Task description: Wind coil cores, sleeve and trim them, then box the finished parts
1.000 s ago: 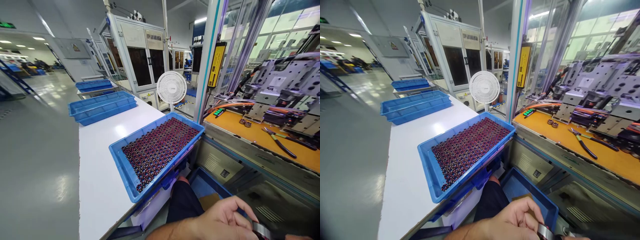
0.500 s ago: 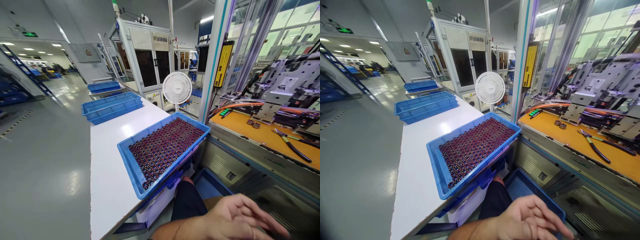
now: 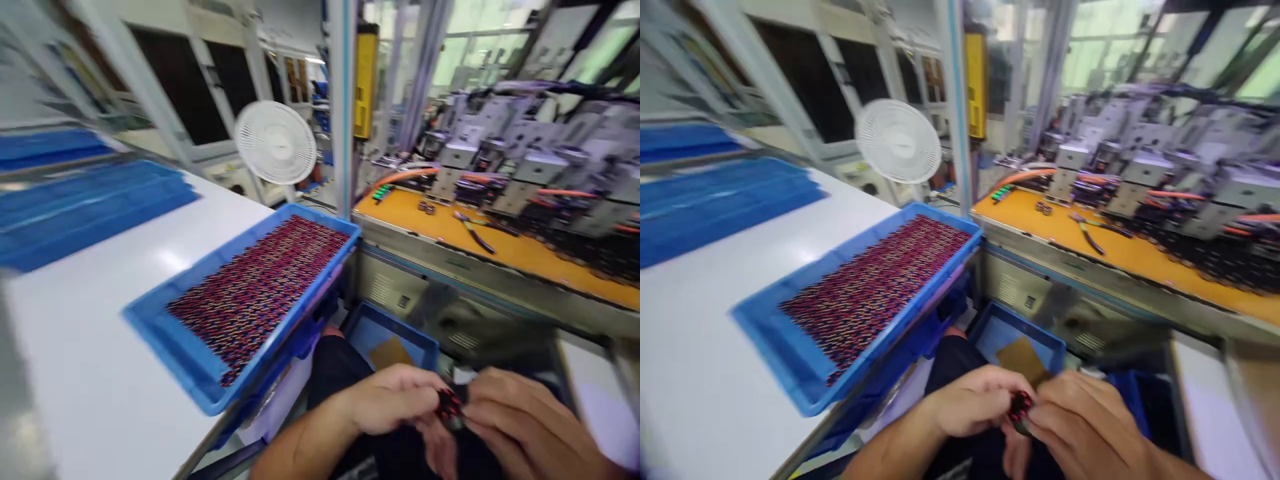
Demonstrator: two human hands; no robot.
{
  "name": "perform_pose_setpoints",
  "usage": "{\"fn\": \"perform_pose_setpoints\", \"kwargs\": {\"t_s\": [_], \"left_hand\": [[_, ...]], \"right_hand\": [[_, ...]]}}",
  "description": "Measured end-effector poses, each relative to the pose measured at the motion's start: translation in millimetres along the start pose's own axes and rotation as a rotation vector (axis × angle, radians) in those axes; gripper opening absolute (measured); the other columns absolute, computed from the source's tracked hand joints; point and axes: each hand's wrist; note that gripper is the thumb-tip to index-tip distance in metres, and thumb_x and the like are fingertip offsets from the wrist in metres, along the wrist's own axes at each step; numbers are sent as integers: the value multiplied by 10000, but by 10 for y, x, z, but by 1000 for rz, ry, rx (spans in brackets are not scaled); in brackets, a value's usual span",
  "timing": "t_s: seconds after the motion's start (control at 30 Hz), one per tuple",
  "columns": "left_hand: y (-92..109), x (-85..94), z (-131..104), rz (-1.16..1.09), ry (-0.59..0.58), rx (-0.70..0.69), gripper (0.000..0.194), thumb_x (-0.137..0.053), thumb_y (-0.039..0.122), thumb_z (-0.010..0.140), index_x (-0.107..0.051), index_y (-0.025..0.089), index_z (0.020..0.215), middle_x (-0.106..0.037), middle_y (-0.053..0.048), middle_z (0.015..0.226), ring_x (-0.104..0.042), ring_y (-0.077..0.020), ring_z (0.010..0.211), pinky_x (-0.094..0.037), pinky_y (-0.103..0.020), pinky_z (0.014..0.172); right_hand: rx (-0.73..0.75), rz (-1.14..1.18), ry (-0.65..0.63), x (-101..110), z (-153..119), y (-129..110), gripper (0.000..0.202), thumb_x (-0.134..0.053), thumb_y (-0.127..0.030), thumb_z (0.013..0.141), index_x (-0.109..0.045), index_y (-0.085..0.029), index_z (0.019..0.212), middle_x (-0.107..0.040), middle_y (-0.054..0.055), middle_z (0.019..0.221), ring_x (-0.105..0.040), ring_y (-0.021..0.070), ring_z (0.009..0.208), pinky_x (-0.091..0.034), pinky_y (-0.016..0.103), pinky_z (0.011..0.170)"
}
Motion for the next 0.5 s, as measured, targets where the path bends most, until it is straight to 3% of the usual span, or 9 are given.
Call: {"fn": "perform_pose_setpoints", "kwargs": {"t_s": [0.07,0.1,0.23,0.37,0.5], "left_hand": [[71,-66,-40,-20,-76,10,507,-725,595,785,-605,132,953,-658,-10,588,-617,-113,444,-458,-187,482],[105,-87,-54,-14,-59,-27,431,-728,528,817,-599,148,975,-680,-13,614,-642,-125,472,-482,-198,493],[192,-132,-58,101,137,-214,171,-685,233,900,-605,215,1050,-718,10,686,-708,-122,613,-551,-205,598],[192,-182,-13,244,241,-411,214,-702,117,859,-628,252,1008,-731,3,883,-738,-134,698,-599,-233,631],[185,-189,38,388,279,-604,194,-771,125,791,-613,206,868,-703,-21,1001,-735,-146,728,-621,-277,673]], "right_hand": [[70,36,13,52,196,-26,185,-477,-197,1017,-629,-178,912,-685,22,730,-651,99,675,-536,201,631],[75,46,13,53,254,-13,172,-481,-189,1013,-624,-156,923,-679,33,743,-645,100,682,-536,205,641],[-33,55,106,-23,216,46,129,-512,-158,982,-605,-135,895,-649,36,764,-613,94,681,-517,209,653],[-215,88,182,-102,95,14,104,-535,-130,958,-597,-150,877,-648,23,774,-612,89,701,-493,194,654],[-335,203,282,-166,62,-8,92,-568,-121,934,-577,-167,855,-633,6,754,-593,87,684,-470,195,627]]}}
Point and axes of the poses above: each hand's wrist, its own z-axis towards the middle knuckle, its own x-axis out of the back of the hand, y = z × x
